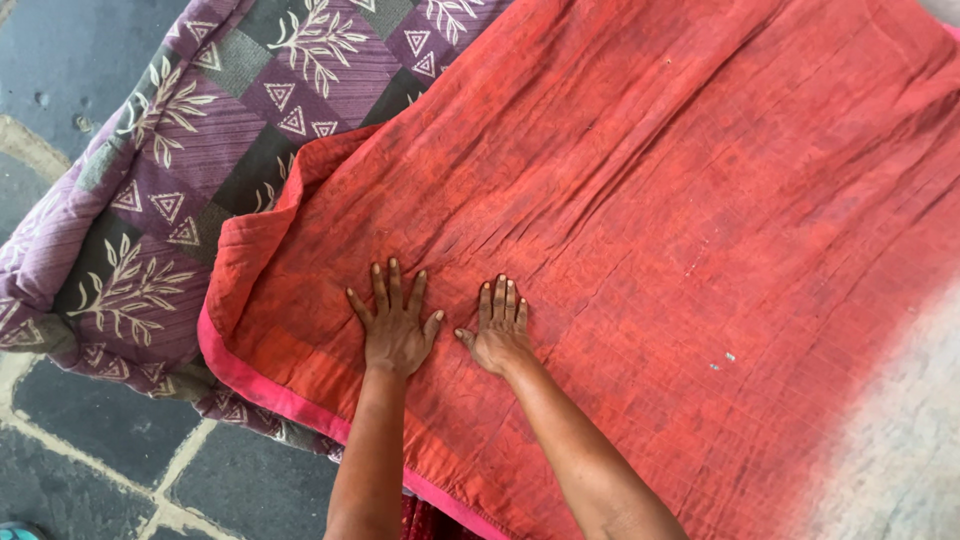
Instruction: The person folds a large red and pink cloth laid out on a tiled floor. They smooth the fabric with their hands, fold one side over, and then fold the cloth in half lengthwise.
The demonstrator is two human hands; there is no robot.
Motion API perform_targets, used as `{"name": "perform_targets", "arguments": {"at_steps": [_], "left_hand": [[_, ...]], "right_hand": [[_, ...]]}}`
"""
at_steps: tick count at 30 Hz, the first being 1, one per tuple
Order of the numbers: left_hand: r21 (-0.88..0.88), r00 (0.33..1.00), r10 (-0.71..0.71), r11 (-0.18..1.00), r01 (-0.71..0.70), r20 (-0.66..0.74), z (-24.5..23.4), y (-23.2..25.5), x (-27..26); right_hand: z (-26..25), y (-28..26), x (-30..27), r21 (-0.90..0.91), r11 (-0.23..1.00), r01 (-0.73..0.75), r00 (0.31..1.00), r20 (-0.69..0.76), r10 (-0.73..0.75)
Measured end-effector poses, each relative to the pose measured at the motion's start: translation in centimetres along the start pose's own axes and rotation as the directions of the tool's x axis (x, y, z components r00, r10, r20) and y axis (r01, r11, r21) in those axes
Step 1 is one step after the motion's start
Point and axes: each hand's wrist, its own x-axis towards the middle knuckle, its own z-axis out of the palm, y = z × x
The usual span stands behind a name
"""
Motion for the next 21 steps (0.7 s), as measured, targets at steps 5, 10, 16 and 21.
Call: {"name": "perform_targets", "arguments": {"at_steps": [5, 10, 16, 21], "left_hand": [[0.003, 1.0, 0.012, 1.0, -0.012, -0.02, 0.0, -0.1, -0.1], [-0.001, 0.998, 0.034, 0.999, -0.034, -0.045, -0.2, -0.1, -0.4], [-0.016, 0.997, 0.059, 0.998, -0.058, 0.05, -1.6, -0.3, -0.3], [-0.072, 0.979, 0.202, 0.977, -0.199, 0.03, -1.8, -2.2, -0.5]], "right_hand": [[0.4, 0.0, 0.1, 0.023, 1.0, -0.001, 0.999, -0.05, 0.002], [0.6, 0.0, -0.1, 0.03, 0.999, -0.022, 0.998, -0.056, 0.024], [0.6, -0.3, 0.6, 0.045, 0.995, -0.088, 0.996, -0.016, 0.088], [-0.6, -1.4, 0.4, 0.082, 0.982, -0.17, 0.985, 0.006, 0.17]]}}
